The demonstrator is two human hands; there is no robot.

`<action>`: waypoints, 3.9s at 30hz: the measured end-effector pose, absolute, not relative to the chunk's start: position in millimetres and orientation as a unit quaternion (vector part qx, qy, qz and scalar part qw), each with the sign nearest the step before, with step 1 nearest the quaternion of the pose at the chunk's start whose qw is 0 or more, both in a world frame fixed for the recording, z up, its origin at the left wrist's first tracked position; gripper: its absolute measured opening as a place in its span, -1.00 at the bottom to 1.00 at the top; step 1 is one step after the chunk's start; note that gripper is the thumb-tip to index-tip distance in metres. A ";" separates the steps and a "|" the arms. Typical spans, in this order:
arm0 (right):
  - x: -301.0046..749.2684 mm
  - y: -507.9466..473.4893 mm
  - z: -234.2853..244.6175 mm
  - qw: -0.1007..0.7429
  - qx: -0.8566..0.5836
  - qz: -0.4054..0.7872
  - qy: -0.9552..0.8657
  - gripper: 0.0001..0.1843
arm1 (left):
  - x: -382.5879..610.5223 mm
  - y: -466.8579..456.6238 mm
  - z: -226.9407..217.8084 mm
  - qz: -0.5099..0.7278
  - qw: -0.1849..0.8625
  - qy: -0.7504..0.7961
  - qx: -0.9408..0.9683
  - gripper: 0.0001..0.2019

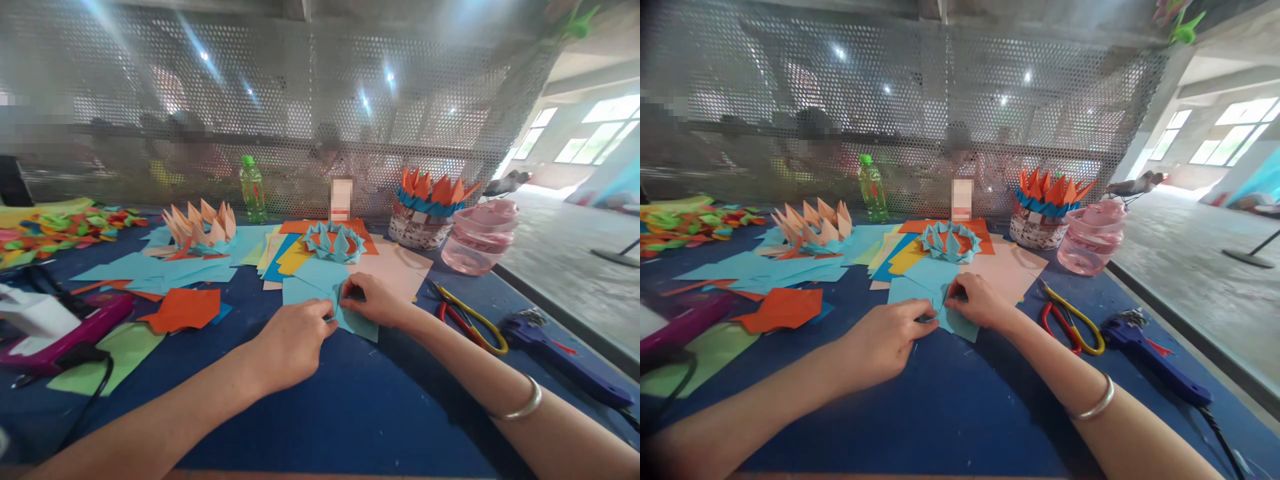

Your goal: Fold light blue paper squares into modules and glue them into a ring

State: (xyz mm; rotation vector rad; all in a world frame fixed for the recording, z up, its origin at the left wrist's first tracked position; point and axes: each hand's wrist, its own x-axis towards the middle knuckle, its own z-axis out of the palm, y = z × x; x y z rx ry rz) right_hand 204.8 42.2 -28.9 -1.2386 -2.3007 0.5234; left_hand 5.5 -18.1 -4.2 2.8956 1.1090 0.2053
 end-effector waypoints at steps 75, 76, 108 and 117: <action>168.3 -4.3 -9.8 0.374 -0.421 0.463 -0.684 -0.61 | 4.7 10.4 -4.3 0.441 0.482 0.454 0.606 -0.65; 168.0 -4.6 -9.4 0.378 -0.420 0.464 -0.683 -0.61 | 5.0 10.0 -3.8 0.441 0.490 0.453 0.600 -0.61; 166.8 -3.1 -23.0 0.322 -0.355 0.337 -0.811 -0.66 | 5.4 2.7 -1.5 0.468 0.542 0.422 0.556 -0.76; 167.5 -0.8 -23.9 0.330 -0.362 0.320 -0.811 -0.68 | 3.5 6.1 -0.7 0.497 0.519 0.443 0.537 -0.75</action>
